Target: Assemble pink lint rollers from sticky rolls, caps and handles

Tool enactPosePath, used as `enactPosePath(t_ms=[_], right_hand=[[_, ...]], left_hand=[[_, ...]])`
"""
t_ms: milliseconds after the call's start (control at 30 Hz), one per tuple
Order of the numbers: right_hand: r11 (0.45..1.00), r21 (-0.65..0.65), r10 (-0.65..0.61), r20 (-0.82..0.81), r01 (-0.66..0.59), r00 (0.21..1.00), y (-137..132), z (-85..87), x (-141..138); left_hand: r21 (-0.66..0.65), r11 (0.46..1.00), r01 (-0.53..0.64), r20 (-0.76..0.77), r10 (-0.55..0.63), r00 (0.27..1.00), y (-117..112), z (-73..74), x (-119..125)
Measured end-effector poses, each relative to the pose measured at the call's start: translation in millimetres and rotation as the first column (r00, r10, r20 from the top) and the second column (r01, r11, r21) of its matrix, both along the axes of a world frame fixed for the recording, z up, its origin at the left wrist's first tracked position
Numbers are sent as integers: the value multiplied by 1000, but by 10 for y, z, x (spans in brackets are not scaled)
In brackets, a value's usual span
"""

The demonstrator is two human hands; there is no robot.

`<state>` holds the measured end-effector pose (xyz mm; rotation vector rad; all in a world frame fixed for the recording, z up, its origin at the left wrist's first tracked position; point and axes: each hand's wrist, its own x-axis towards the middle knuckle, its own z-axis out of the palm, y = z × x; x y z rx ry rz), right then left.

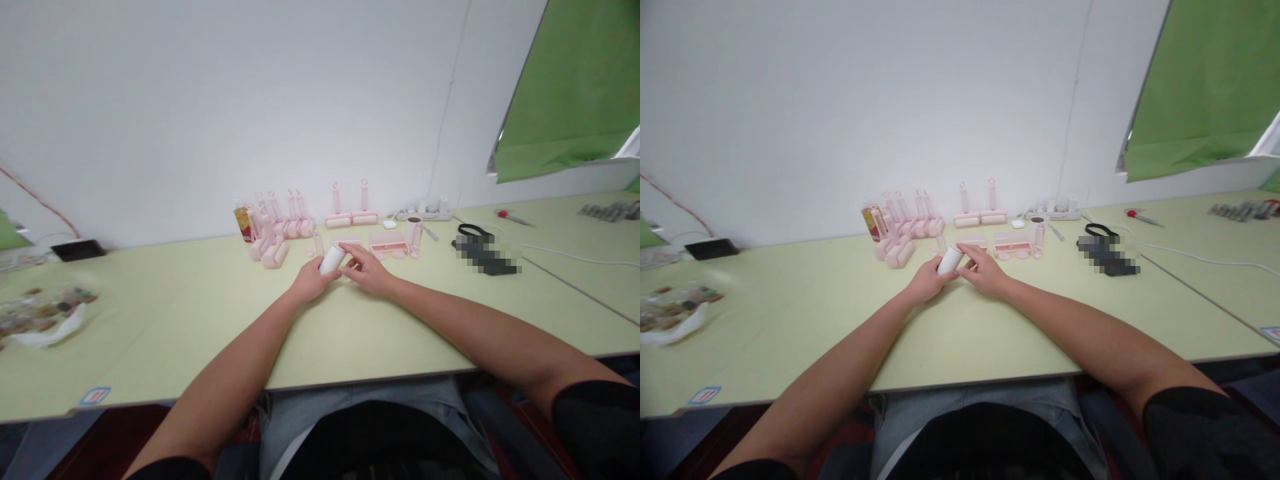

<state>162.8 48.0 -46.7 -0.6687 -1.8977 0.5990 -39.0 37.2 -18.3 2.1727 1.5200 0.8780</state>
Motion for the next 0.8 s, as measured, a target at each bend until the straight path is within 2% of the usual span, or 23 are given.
enactPosePath(t_ms=[333,567,667,733,800], right_hand=[[1000,1,-23,17,23,1000,-47,35,-5],[969,44,-237,-101,242,966,-86,135,28],[950,64,-290,-177,305,941,-102,175,38],[958,62,-264,-181,279,947,-107,180,32],[990,25,-134,-70,136,988,-105,173,24]], left_hand=[[-2,1000,7,2,-7,1000,-18,18,3],[-5,999,-35,4,35,999,0,16,-6],[7,999,-41,-11,41,999,12,6,-9],[12,999,-33,-7,33,999,12,-2,-9],[8,1000,-6,18,6,1000,6,-10,-6]])
